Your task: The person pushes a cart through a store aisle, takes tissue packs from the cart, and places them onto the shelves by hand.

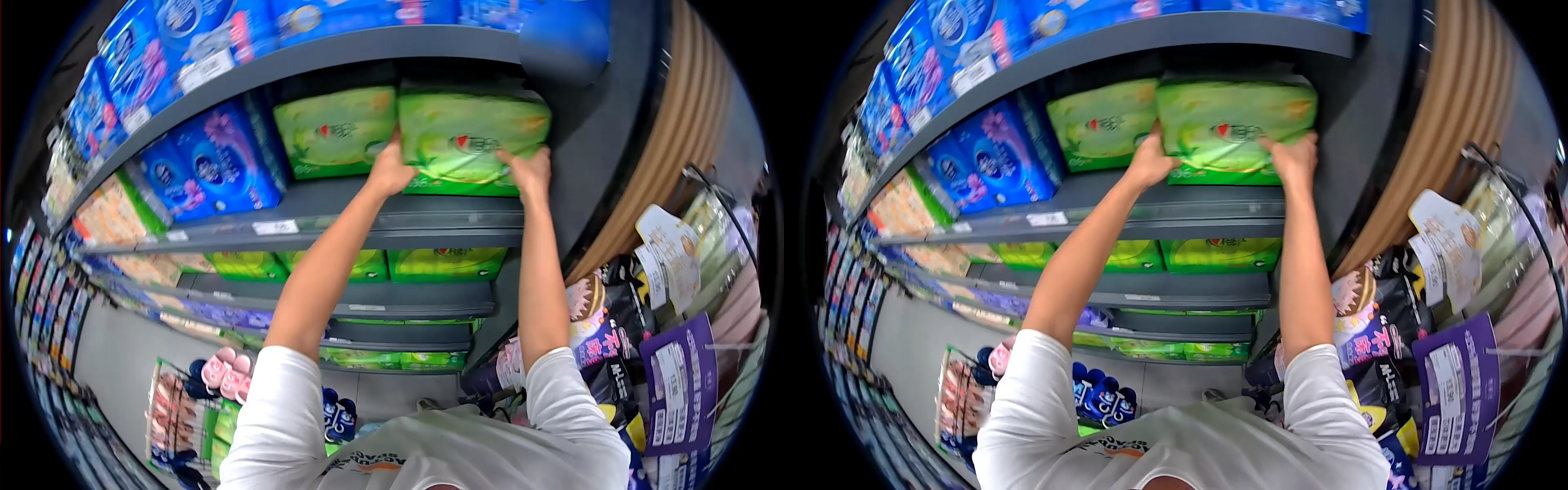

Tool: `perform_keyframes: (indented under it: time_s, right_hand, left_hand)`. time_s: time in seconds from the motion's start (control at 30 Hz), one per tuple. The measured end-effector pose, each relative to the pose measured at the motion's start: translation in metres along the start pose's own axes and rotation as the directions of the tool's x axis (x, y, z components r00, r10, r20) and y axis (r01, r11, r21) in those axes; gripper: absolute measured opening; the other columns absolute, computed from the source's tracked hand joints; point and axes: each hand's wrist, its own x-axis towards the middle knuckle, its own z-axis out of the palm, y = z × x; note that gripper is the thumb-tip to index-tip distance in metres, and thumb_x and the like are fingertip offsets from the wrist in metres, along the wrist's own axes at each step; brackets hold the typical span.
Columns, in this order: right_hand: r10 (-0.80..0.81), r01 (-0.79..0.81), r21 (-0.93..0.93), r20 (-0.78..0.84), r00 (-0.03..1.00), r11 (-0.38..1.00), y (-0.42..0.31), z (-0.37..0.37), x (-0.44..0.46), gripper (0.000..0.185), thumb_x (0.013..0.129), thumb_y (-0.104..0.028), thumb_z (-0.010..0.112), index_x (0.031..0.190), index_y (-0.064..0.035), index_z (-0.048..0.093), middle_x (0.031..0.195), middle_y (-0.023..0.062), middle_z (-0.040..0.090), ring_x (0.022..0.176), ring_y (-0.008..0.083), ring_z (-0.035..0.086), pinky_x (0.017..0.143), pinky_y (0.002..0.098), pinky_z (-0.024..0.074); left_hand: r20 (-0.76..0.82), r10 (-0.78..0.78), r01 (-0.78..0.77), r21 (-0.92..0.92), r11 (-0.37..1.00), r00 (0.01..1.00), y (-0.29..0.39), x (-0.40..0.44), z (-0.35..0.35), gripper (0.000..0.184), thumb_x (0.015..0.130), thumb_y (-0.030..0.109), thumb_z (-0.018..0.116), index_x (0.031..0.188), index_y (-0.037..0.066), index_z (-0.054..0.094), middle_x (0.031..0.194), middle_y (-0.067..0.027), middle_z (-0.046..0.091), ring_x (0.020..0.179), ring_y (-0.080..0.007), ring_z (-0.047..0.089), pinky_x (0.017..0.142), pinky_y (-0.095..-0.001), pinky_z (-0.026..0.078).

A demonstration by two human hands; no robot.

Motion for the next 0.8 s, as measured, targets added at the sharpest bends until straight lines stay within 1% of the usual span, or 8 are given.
perform_keyframes:
  time_s: [0.13,0.23,0.37,0.5,0.6,0.7,0.73,0.8]
  right_hand:
    - [-0.137,0.126,-0.177,-0.053,0.989,0.976,-0.014,-0.008,-0.022,0.058,0.066,-0.03,0.08,0.105,0.0048,0.057,0.106,0.0256,0.063,0.105,0.0373,0.06,0.091,0.043,0.0466]
    - [-0.607,0.577,-0.191,-0.269,0.747,0.794,-0.01,0.011,-0.038,0.049,0.076,-0.031,0.076,0.109,0.0026,0.063,0.111,0.0231,0.061,0.107,0.0358,0.057,0.093,0.0418,0.0436]
    - [-0.65,0.686,0.211,-0.22,0.728,0.697,-0.083,0.026,-0.119,0.035,0.085,-0.017,0.071,0.111,0.0041,0.063,0.113,0.0125,0.065,0.104,0.0209,0.06,0.09,0.0322,0.0475]
    - [-0.678,0.514,0.672,-0.026,0.735,0.533,-0.138,0.046,-0.219,0.023,0.09,-0.006,0.063,0.108,0.0078,0.062,0.108,0.0125,0.067,0.091,0.018,0.064,0.082,0.0264,0.0515]
    - [-0.807,0.29,0.854,0.222,0.547,0.431,-0.127,0.09,-0.3,0.016,0.091,-0.002,0.06,0.104,0.0074,0.062,0.104,0.0122,0.068,0.091,0.0172,0.064,0.081,0.0263,0.0515]
    - [-0.631,-0.136,0.647,0.763,0.144,0.751,-0.034,0.171,-0.411,0.018,0.093,-0.013,0.06,0.106,-0.0014,0.063,0.096,0.0062,0.065,0.089,0.013,0.06,0.08,0.0271,0.048]
    - [-0.592,0.027,0.595,0.802,-0.071,0.803,0.023,0.202,-0.446,0.021,0.091,-0.015,0.062,0.108,-0.0016,0.062,0.096,0.0069,0.065,0.089,0.0137,0.06,0.079,0.0279,0.0479]
    - [-0.412,0.205,0.484,0.857,-0.311,0.851,0.137,0.214,-0.518,0.025,0.083,-0.015,0.065,0.104,0.0002,0.064,0.084,0.0098,0.067,0.078,0.019,0.064,0.072,0.0321,0.05]
  left_hand:
    - [0.025,-0.036,0.036,0.017,0.999,0.999,-0.008,-0.002,0.008,0.039,0.071,0.009,0.066,0.108,0.001,0.062,0.104,-0.0231,0.064,0.101,-0.0364,0.061,0.087,-0.0433,0.049]
    - [-0.018,-0.117,0.118,0.237,0.964,0.993,0.002,-0.012,0.017,0.035,0.069,0.016,0.065,0.096,-0.005,0.06,0.088,-0.0264,0.064,0.086,-0.0396,0.065,0.075,-0.0463,0.053]
    - [-0.668,0.252,-0.271,0.078,0.96,0.701,0.049,-0.063,-0.012,0.052,0.058,-0.003,0.06,0.108,-0.011,0.051,0.109,-0.0282,0.052,0.109,-0.0429,0.048,0.097,-0.0466,0.039]
    - [-0.73,0.36,-0.383,0.144,0.912,0.582,0.054,-0.153,-0.068,0.048,0.061,-0.004,0.059,0.108,-0.004,0.054,0.11,-0.0229,0.053,0.101,-0.0419,0.052,0.088,-0.0433,0.046]
    - [-0.754,0.209,-0.043,0.233,0.971,0.623,0.01,-0.265,-0.089,0.044,0.066,-0.002,0.061,0.11,0.0,0.057,0.113,-0.0203,0.056,0.104,-0.0392,0.054,0.088,-0.0426,0.047]
    - [-0.723,-0.223,0.526,0.223,0.82,0.654,-0.059,-0.441,-0.065,0.049,0.07,0.002,0.063,0.118,0.004,0.056,0.124,-0.0196,0.052,0.113,-0.0383,0.052,0.095,-0.0421,0.044]
    - [-0.684,-0.417,0.716,0.222,0.662,0.598,-0.093,-0.526,-0.037,0.052,0.07,0.003,0.064,0.121,0.005,0.054,0.129,-0.0196,0.049,0.116,-0.0389,0.05,0.097,-0.0417,0.044]
    - [-0.536,-0.826,0.983,0.147,0.114,0.176,-0.054,-0.678,-0.008,0.059,0.065,0.001,0.068,0.123,0.006,0.055,0.136,-0.0231,0.043,0.123,-0.0406,0.045,0.103,-0.0439,0.04]
